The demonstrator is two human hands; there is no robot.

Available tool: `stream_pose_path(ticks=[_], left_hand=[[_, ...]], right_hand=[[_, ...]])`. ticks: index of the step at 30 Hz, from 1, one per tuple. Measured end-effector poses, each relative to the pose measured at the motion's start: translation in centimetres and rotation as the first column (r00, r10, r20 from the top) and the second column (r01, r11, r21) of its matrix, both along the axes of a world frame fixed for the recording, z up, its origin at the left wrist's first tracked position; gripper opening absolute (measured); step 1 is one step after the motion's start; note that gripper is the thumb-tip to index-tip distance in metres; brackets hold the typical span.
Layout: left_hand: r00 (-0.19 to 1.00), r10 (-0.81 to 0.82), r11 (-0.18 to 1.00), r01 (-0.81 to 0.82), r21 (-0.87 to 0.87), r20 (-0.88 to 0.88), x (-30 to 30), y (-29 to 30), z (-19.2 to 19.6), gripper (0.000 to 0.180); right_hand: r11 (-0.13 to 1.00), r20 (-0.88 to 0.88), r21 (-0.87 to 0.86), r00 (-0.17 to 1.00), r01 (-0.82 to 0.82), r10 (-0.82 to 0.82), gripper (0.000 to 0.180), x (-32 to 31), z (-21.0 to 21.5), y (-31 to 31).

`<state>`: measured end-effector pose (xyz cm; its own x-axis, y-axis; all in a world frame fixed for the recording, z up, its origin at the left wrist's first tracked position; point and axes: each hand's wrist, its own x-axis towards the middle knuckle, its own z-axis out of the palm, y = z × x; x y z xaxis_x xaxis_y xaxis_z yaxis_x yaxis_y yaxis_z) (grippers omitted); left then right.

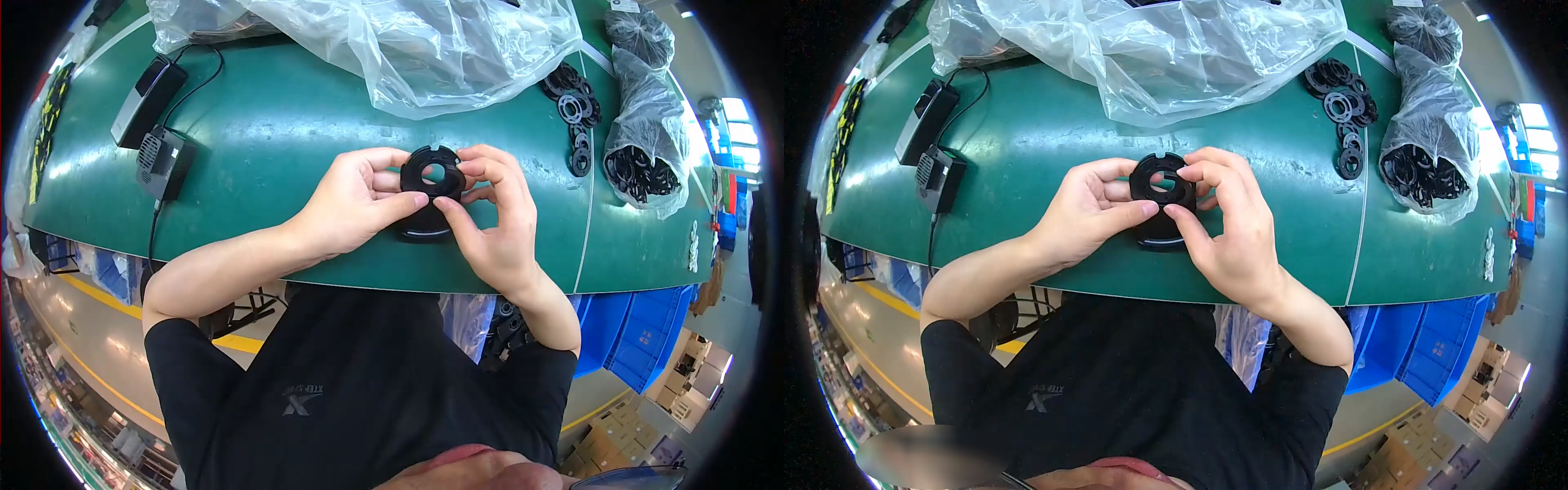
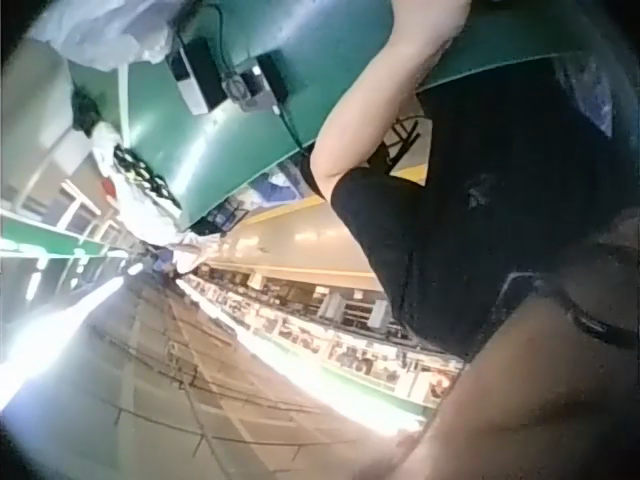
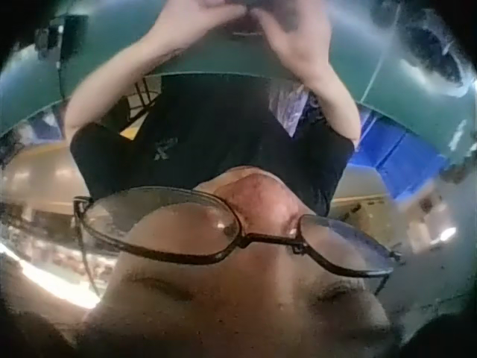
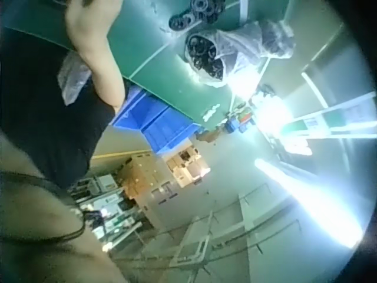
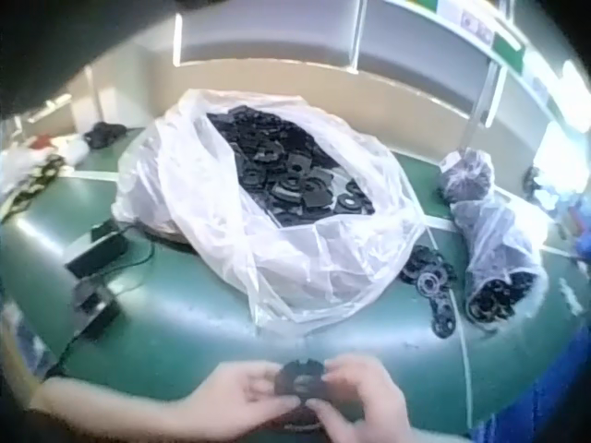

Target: Assembling circular plastic rings onto a black plastic base and moving a bin of finished components.

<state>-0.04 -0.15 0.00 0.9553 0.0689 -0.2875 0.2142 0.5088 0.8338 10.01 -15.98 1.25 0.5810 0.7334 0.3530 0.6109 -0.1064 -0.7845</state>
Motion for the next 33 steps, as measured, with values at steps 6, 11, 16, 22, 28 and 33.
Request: stream_pose_path(ticks=[6, 11, 16, 22, 28, 33], left_hand=[[0.998, 0.01, 0.995, -0.016, 0.099, 0.07, -0.1, -0.3, 0.1, 0.03], [0.991, 0.029, 0.993, -0.044, 0.109, 0.13, -0.3, -0.3, 0.4, 0.03], [0.981, 0.056, 0.989, -0.081, 0.126, 0.186, -0.4, -0.4, -0.1, 0.032], [0.967, -0.022, 0.958, -0.052, 0.28, 0.255, -0.6, -0.1, 0.3, 0.029], [0.974, 0.001, 0.969, -0.057, 0.242, 0.228, -0.5, -0.2, 0.3, 0.029], [0.98, 0.015, 0.973, -0.06, 0.224, 0.198, -0.7, -0.3, 0.4, 0.027]], right_hand=[[0.999, -0.312, 0.039, 0.95, 0.019, -0.006, 0.041, 0.5, -0.2, -0.1], [0.998, -0.249, 0.049, 0.968, 0.036, -0.023, 0.035, 0.7, 0.1, -0.2], [0.99, 0.052, 0.122, 0.995, 0.075, -0.082, 0.026, -0.1, 0.2, -0.1], [0.994, 0.218, 0.099, 0.975, -0.049, 0.027, 0.026, 0.4, 0.6, -0.8], [0.993, 0.241, 0.09, 0.969, -0.08, 0.056, 0.026, 0.9, 0.7, -0.6], [0.993, 0.21, 0.093, 0.977, -0.069, 0.048, 0.026, 0.3, 0.8, -0.4]])
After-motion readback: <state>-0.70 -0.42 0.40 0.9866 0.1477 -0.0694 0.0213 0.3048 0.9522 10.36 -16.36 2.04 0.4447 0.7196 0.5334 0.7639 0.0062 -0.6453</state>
